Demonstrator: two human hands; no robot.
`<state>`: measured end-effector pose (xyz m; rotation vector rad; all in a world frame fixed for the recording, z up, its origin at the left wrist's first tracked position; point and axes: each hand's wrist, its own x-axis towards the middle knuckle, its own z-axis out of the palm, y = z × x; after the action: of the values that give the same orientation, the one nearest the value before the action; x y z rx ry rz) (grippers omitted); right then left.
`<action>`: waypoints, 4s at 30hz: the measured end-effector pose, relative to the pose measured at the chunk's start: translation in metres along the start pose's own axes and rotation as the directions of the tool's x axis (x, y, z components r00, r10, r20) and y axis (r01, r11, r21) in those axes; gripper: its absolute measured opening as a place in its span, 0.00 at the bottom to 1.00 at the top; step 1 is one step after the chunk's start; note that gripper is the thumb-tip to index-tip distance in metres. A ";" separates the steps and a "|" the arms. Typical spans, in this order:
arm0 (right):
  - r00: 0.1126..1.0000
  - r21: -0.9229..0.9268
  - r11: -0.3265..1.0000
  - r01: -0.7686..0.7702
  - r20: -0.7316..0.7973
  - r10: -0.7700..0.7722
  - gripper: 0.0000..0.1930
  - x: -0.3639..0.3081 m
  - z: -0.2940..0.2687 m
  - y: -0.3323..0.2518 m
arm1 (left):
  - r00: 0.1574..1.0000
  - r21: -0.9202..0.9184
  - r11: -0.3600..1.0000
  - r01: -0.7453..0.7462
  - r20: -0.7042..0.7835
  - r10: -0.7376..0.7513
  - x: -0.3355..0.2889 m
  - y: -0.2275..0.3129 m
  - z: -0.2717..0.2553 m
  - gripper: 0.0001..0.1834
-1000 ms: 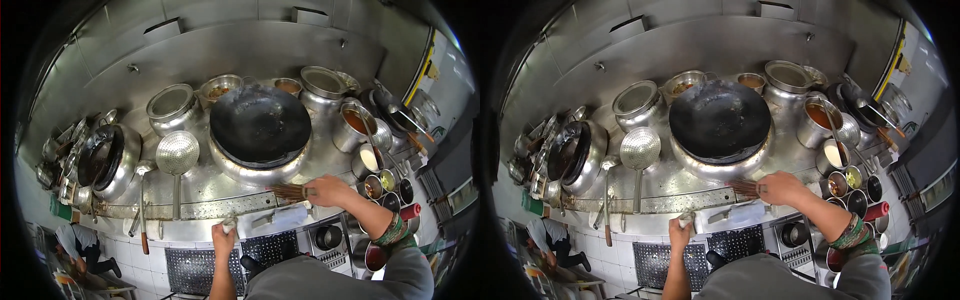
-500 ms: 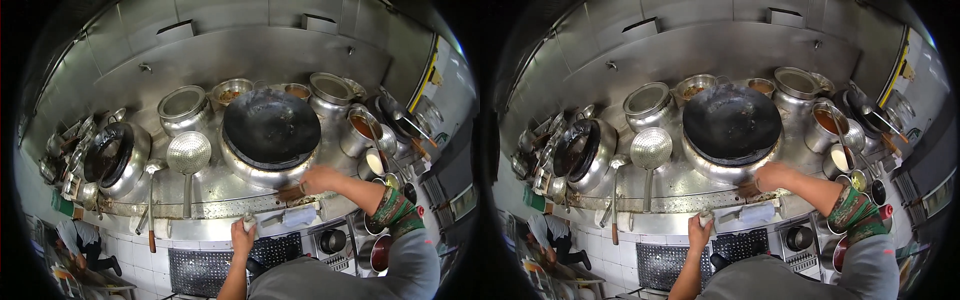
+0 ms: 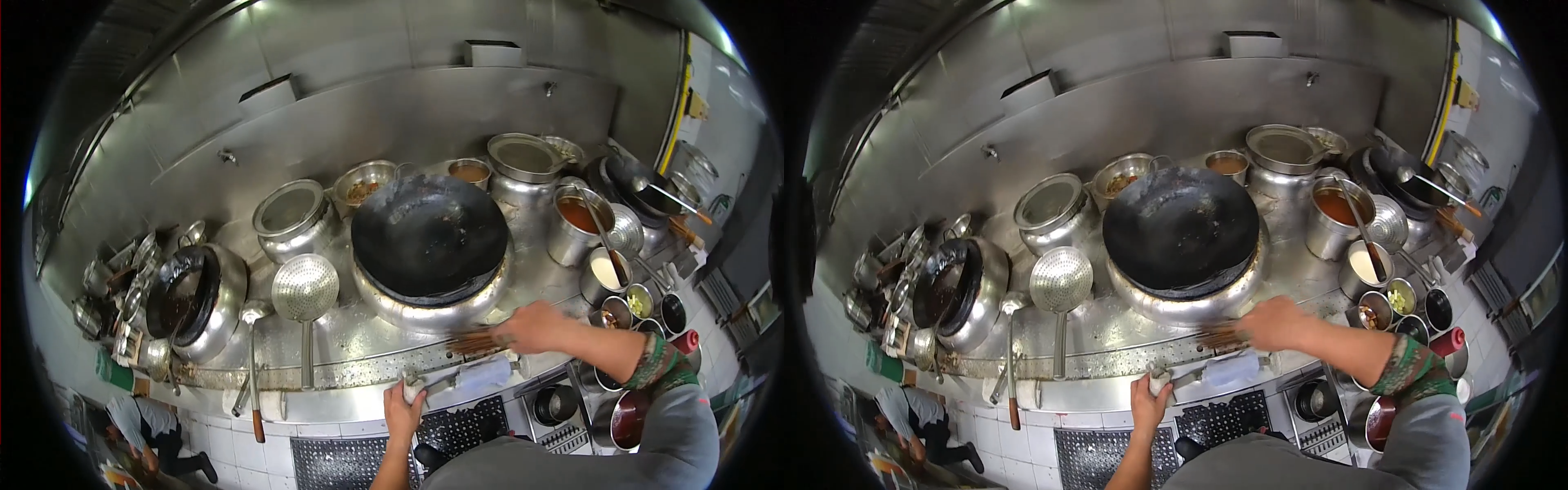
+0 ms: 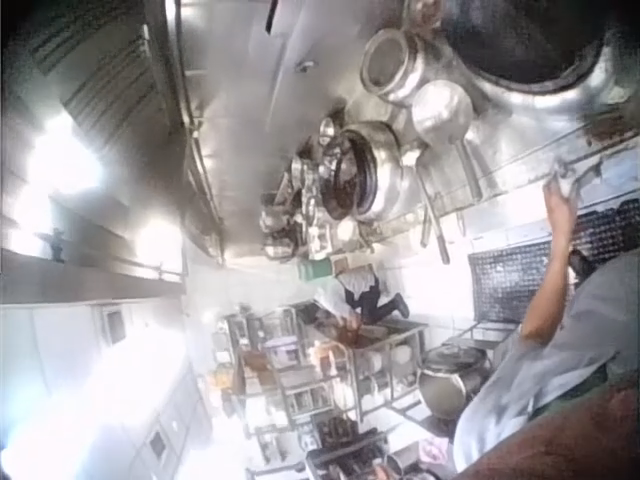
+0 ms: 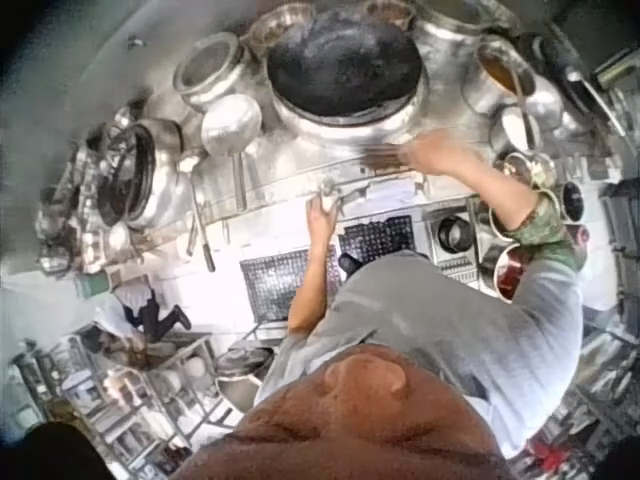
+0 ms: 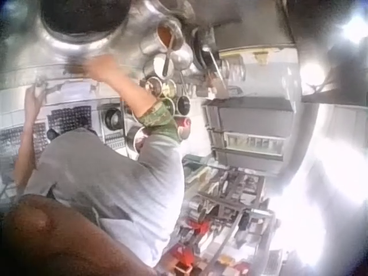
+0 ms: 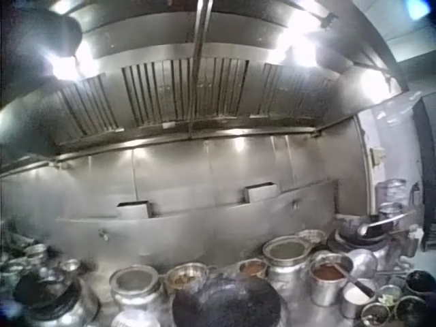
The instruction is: Cooking food in a wok over a high-pressure gas burner in a restaurant kitchen.
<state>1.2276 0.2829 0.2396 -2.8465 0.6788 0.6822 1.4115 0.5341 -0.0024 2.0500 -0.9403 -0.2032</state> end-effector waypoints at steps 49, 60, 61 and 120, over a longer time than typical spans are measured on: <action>0.793 0.440 0.885 0.153 -0.589 0.156 0.24 0.015 0.100 -0.028 | 0.829 -0.007 0.876 0.482 -0.320 -0.459 -0.153 0.006 -0.223 0.23; 0.755 0.452 0.641 0.620 -0.118 -0.646 0.25 0.076 0.081 -0.344 | 0.787 -0.010 0.874 0.486 -0.429 -0.443 -0.168 -0.099 -0.323 0.26; 0.756 0.507 0.623 0.595 -0.092 -0.648 0.26 0.085 0.091 -0.354 | 0.825 0.052 0.884 0.465 -0.386 -0.412 -0.162 -0.115 -0.327 0.30; 0.968 0.509 -0.854 -0.112 -0.139 -0.210 0.10 0.396 -0.143 -0.769 | 0.841 -0.762 0.358 0.539 0.511 -0.179 0.175 -0.432 -0.659 0.25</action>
<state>1.9511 0.7770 0.2052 -0.3642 0.3631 -0.1715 2.0694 0.9865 0.1160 1.1398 -0.3386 -1.1146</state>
